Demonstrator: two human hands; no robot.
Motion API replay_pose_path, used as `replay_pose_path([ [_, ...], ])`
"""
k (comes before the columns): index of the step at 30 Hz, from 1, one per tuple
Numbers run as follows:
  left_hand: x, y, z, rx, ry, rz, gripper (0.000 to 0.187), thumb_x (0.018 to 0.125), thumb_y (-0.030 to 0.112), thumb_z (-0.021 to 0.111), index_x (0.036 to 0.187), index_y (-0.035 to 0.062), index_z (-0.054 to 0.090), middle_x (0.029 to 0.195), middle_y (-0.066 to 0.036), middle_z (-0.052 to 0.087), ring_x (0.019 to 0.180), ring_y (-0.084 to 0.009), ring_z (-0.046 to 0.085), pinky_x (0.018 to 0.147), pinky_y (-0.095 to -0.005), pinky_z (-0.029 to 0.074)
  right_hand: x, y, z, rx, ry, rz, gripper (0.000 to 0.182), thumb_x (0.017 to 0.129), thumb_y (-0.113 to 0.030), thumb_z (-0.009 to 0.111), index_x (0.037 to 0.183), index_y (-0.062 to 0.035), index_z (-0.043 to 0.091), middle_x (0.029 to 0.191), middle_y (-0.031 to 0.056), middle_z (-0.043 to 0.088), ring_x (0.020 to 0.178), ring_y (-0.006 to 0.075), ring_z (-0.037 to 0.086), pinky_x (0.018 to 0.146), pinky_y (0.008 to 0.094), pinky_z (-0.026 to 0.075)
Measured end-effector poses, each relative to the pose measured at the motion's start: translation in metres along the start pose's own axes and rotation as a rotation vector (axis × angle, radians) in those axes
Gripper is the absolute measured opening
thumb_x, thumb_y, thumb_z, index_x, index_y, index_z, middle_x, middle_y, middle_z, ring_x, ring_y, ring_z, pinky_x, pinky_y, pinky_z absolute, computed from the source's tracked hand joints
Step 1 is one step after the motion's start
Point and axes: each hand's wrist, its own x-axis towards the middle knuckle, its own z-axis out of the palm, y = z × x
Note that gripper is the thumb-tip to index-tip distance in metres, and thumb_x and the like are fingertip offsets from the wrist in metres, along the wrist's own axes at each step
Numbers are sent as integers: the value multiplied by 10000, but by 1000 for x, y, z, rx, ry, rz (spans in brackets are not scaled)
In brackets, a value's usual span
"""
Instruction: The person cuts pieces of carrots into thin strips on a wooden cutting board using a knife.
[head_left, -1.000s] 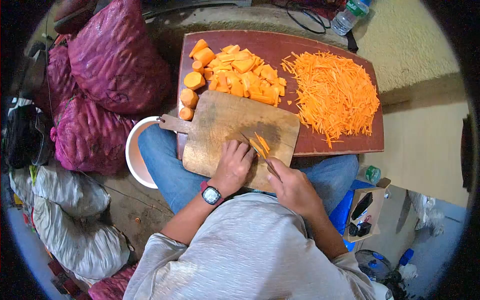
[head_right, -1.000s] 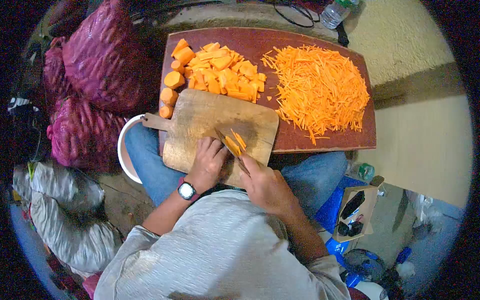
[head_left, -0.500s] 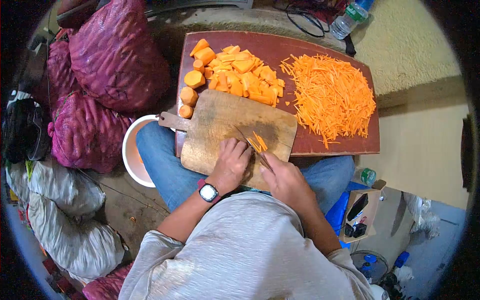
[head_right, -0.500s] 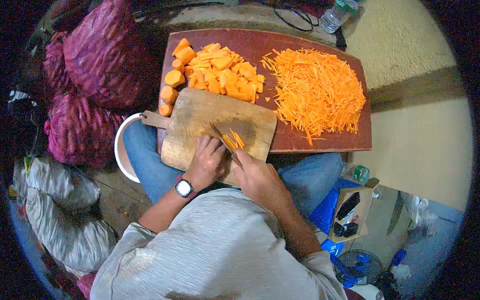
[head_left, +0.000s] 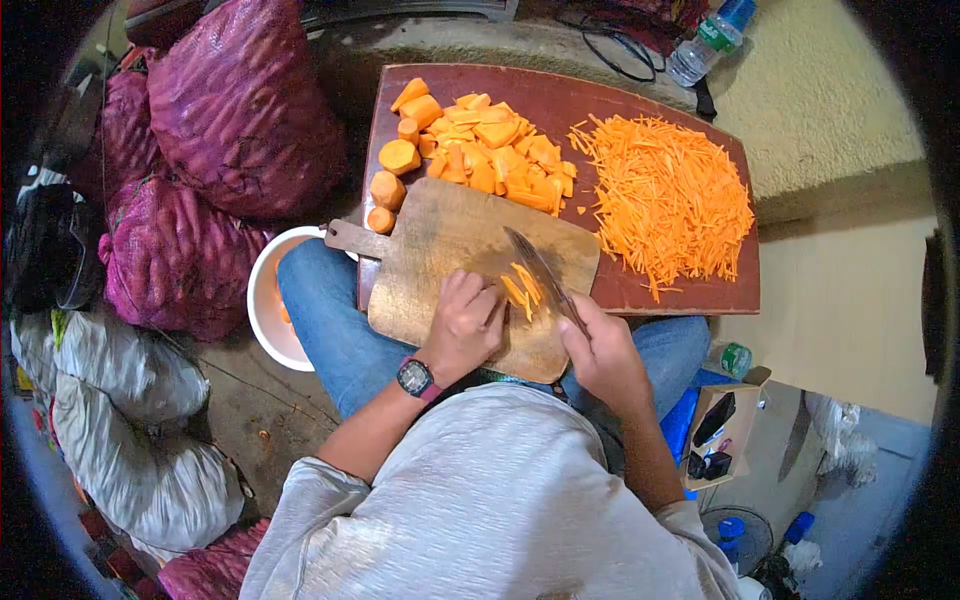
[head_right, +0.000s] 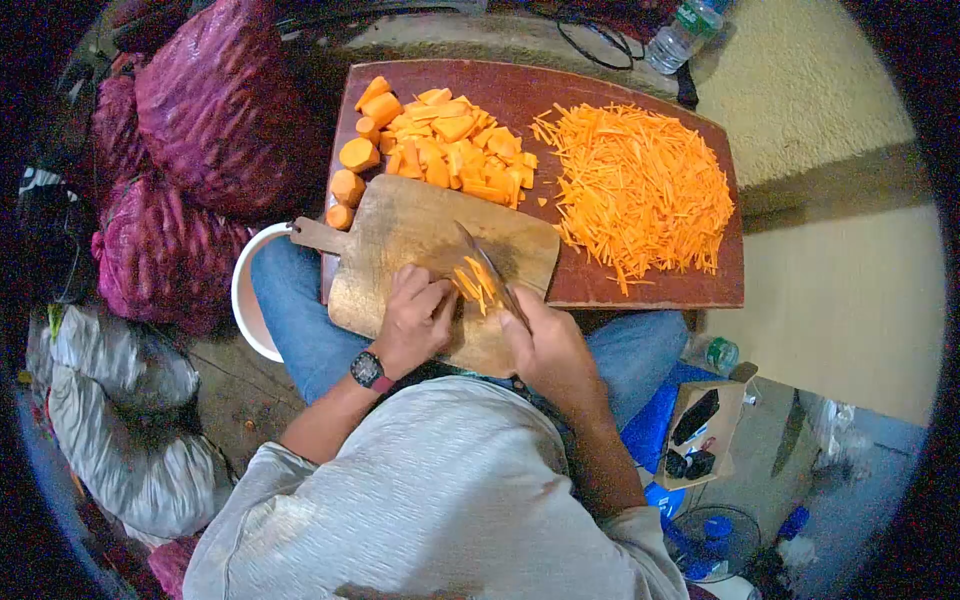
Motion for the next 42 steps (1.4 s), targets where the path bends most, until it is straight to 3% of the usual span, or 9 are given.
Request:
replay_pose_path([
  [4,8,1,-4,-181,209,-49,93,831,-73,787,881,-15,734,889,-146,683,815,-334,649,710,-410,515,-18,2,-3,-26,-77,44,308,1059,-150,654,1318,16,649,998,342,721,1014,519,738,833,523,582],
  [6,8,2,-6,-206,211,-98,93,828,-70,782,867,-8,724,875,-141,674,820,-340,644,732,-423,514,-21,5,5,2,-173,59,275,1054,-130,646,1270,38,674,878,247,698,751,384,683,750,411,560],
  [13,10,0,-4,-146,153,-36,98,822,-46,792,851,1,711,844,-132,642,818,-345,607,746,-454,495,24,67,-52,-116,146,-75,287,1087,-181,625,1259,39,690,906,132,721,869,173,686,799,368,551],
  [14,10,0,-3,-142,145,-30,100,821,-41,797,853,1,711,845,-132,638,816,-347,600,743,-458,491,32,62,-70,-203,181,16,336,1087,-221,642,1329,5,698,1035,290,763,989,417,779,873,476,587],
  [17,10,-1,-2,-108,114,-27,106,824,-35,805,856,5,712,853,-131,638,819,-353,599,750,-453,491,45,76,-103,-371,403,-4,315,1080,-242,657,1284,-6,704,974,288,749,900,481,759,768,514,583],
  [21,14,4,-2,-40,58,-1,95,837,-16,808,869,8,722,871,-132,643,835,-350,603,769,-459,493,35,58,-113,-418,399,70,337,1068,-248,675,1311,-14,691,982,277,757,879,478,758,755,530,588],
  [24,31,18,4,-76,39,17,89,846,11,817,887,18,738,884,-130,643,847,-352,609,787,-467,500,21,73,-96,-661,438,-287,334,1027,-216,720,1296,-29,654,963,220,751,859,436,748,760,558,600],
  [32,156,73,45,-2,-214,292,487,813,220,914,1250,77,754,1241,-150,640,1213,-363,571,1005,-500,440,-12,62,-85,-895,302,-362,365,973,-143,725,1303,-19,634,924,128,675,889,326,696,790,444,593],
  [42,215,46,126,276,-351,454,645,794,473,907,1302,103,759,1248,-145,663,1231,-346,575,992,-532,396,-14,74,-90,-992,203,-415,432,938,-104,635,1351,26,631,979,116,699,948,276,711,834,422,610],
])
